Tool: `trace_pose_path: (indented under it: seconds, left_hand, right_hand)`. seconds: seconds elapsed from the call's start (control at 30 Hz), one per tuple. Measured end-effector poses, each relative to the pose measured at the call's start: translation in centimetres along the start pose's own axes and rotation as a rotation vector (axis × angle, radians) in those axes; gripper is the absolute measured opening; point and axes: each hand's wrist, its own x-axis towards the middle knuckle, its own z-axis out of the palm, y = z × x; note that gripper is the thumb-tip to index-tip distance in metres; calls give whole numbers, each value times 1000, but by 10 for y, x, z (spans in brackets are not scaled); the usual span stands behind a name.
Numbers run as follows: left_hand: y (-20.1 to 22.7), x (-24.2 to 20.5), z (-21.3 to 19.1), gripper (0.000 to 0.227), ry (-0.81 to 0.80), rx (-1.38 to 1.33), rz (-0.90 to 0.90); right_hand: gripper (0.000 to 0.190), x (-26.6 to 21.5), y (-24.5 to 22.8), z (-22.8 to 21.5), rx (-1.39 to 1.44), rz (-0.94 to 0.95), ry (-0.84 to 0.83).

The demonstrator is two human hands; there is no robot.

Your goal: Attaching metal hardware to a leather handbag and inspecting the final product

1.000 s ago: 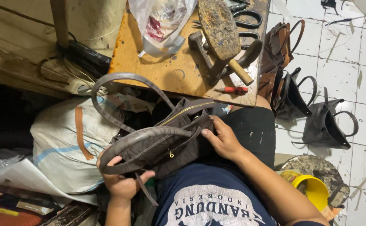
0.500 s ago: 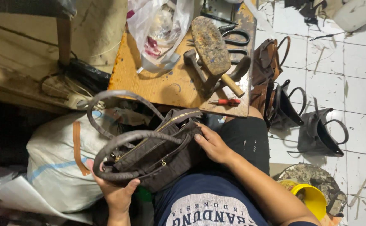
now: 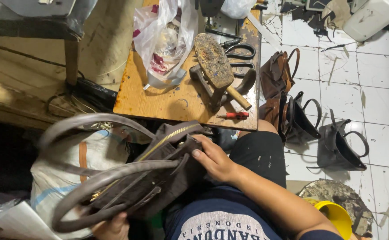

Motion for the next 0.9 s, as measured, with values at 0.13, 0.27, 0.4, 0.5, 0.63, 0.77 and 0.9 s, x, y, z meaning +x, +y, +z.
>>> trace_pose_path:
  seconds: [0.13, 0.27, 0.4, 0.5, 0.63, 0.77, 0.9]
  left_hand:
    - [48, 45, 27, 87, 88, -229, 68]
    - [82, 61, 54, 67, 26, -155, 350]
    - [115, 83, 99, 66, 74, -121, 469]
    - [117, 90, 125, 75, 117, -72, 609]
    - [93, 85, 151, 80, 259, 305, 361]
    - [84, 85, 156, 81, 211, 288, 402]
    - [72, 86, 139, 91, 120, 322, 396]
  right_hand:
    - [45, 40, -32, -1, 34, -113, 6]
    - [45, 78, -63, -14, 16, -217, 37]
    - [43, 117, -78, -25, -134, -335, 131]
    - [55, 135, -59, -22, -240, -186, 250]
    - [65, 107, -19, -12, -304, -91, 276]
    - [63, 63, -9, -8, -333, -142, 223]
    - [62, 43, 9, -14, -317, -95, 215]
